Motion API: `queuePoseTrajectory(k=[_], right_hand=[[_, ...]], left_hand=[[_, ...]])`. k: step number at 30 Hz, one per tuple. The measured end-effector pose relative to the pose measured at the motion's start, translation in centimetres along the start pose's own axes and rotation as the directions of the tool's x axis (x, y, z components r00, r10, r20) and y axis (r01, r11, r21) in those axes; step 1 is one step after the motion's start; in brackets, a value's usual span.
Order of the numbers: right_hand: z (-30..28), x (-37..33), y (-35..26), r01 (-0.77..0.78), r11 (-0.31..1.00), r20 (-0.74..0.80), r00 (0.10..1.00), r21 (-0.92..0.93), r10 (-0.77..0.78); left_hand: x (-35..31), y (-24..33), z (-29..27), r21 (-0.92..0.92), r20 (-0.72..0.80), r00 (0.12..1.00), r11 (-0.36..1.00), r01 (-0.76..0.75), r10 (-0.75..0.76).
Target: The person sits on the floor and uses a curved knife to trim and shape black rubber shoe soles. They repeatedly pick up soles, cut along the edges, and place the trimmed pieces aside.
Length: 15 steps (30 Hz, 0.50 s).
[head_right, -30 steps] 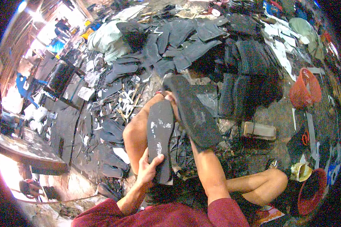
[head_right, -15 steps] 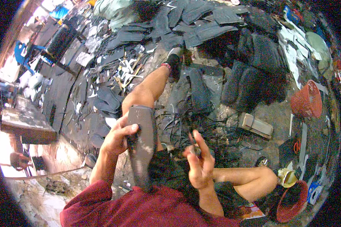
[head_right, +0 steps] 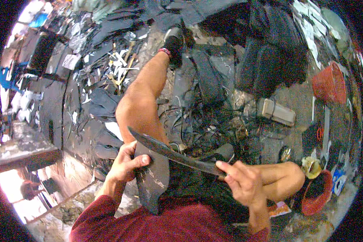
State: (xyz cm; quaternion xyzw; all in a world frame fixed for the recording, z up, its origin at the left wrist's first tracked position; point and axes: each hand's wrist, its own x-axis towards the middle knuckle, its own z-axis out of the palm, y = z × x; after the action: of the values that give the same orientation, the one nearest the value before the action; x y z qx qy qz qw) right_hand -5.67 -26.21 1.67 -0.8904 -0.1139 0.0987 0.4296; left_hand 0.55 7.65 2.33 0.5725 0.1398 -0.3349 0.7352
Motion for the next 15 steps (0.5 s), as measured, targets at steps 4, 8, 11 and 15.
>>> queuePoseTrajectory(k=[4, 8, 11, 15], right_hand=[[-3.4, 5.3, -1.2, 0.126, 0.989, 0.201, 0.974, -0.078, -0.108], [-2.8, 9.2, -2.5, 0.203, 0.978, 0.303, 0.936, -0.057, -0.176], [-1.6, 11.9, -3.5, 0.242, 0.970, 0.366, 0.903, -0.005, -0.224], [-1.2, 13.0, -3.3, 0.231, 0.972, 0.455, 0.861, 0.050, -0.228]], left_hand=[[0.5, 0.8, 1.1, 0.181, 0.049, 0.998, 0.983, 0.033, -0.042], [0.6, 1.0, 2.1, 0.127, 0.065, 0.988, 0.984, 0.128, -0.137], [0.9, 1.1, 2.5, 0.175, 0.068, 0.990, 0.979, 0.106, -0.120], [1.2, 0.5, 1.8, 0.339, 0.173, 0.972, 0.936, 0.090, -0.156]])
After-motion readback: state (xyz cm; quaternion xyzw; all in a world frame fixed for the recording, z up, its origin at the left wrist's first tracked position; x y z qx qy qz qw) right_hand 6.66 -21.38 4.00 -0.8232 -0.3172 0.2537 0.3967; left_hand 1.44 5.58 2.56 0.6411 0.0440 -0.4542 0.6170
